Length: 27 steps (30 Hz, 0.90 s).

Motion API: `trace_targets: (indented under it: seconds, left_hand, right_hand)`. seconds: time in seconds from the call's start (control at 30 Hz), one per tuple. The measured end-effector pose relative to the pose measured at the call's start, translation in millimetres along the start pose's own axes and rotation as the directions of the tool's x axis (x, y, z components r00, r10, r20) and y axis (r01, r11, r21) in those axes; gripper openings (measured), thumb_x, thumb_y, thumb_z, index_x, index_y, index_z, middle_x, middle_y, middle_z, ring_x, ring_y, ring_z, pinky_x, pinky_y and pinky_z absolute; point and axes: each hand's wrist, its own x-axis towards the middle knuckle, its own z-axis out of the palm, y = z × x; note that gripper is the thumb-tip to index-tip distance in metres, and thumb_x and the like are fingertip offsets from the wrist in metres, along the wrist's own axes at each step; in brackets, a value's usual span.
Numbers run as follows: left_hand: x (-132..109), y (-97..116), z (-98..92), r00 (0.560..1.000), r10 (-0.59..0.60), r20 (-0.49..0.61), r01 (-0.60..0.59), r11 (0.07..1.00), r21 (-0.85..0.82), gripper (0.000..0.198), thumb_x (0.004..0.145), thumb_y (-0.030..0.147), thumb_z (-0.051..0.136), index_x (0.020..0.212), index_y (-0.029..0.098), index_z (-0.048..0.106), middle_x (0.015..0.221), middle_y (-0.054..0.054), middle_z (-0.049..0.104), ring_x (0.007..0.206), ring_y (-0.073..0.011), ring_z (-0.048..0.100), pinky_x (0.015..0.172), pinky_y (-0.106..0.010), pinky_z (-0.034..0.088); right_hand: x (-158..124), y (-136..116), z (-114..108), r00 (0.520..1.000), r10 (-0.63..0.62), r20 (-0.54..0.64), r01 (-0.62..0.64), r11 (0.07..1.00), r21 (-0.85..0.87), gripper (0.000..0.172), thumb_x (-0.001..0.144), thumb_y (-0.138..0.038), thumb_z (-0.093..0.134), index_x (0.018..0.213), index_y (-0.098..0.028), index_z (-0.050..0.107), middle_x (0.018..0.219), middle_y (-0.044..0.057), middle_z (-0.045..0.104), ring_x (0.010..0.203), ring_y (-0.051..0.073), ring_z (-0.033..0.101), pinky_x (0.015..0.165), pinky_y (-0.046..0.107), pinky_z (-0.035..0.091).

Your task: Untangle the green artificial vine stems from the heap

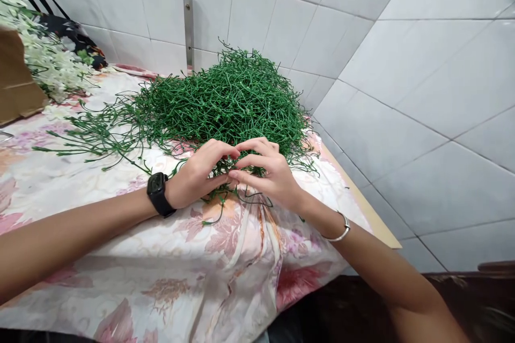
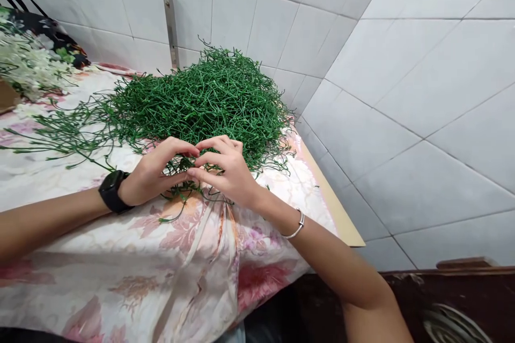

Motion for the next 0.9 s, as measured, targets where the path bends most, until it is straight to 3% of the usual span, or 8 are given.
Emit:
trace_targets:
  seconds: [0.17,0.3,0.63,0.77,0.9]
  left_hand:
    - [3,0,-4.6,0.998,0.026,-0.050,-0.024,0.999,0.029,0.022,0.079,0.019,0.055,0.100,0.015,0.048,0.095,-0.006,0.058,0.089,-0.0148,0.051,0.077,-0.029,0.043]
    - [5,0,-7.2,0.997,0.042,-0.059,-0.038,0.997,0.064,0.016,0.080,0.015,0.053,0.096,0.015,0.050,0.090,-0.006,0.059,0.085,-0.0148,0.050,0.074,-0.029,0.043]
    - [8,4,-12.0,0.998,0.052,-0.043,-0.048,0.995,0.090,0.011,0.079,0.023,0.055,0.086,0.013,0.053,0.075,-0.004,0.057,0.073,-0.0143,0.046,0.066,-0.028,0.039]
    - [8,4,-12.4,0.997,0.056,-0.049,-0.050,0.991,0.120,0.007,0.079,0.020,0.054,0.082,0.014,0.053,0.075,-0.004,0.057,0.073,-0.0146,0.046,0.066,-0.029,0.039]
    - [8,5,-13.8,0.999,0.032,0.013,-0.033,0.997,0.069,0.005,0.077,0.018,0.053,0.080,0.015,0.052,0.080,-0.005,0.058,0.078,-0.0154,0.047,0.071,-0.031,0.039]
  right_hand:
    - [1,-3,-6,0.996,0.021,-0.083,-0.015,0.997,0.073,0.007,0.075,-0.024,0.058,0.071,-0.019,0.054,0.095,0.001,0.061,0.092,0.015,0.053,0.084,0.035,0.032]
    - [1,-1,-7,0.996,0.037,-0.084,-0.023,0.987,0.161,0.007,0.075,-0.023,0.059,0.073,-0.019,0.053,0.089,0.001,0.063,0.088,0.013,0.055,0.087,0.036,0.033]
    - [0,2,-11,0.993,0.112,0.043,-0.119,0.871,0.477,0.011,0.077,-0.021,0.056,0.069,-0.017,0.049,0.091,0.005,0.060,0.090,0.014,0.055,0.084,0.035,0.041]
    - [0,3,-12,0.989,0.102,0.108,-0.142,0.861,0.488,0.013,0.077,-0.022,0.055,0.068,-0.016,0.048,0.095,0.006,0.060,0.093,0.014,0.055,0.085,0.034,0.041]
    - [1,4,-13,0.985,0.084,0.152,-0.145,0.879,0.454,0.013,0.077,-0.024,0.055,0.070,-0.016,0.050,0.089,0.005,0.060,0.087,0.014,0.055,0.081,0.032,0.043]
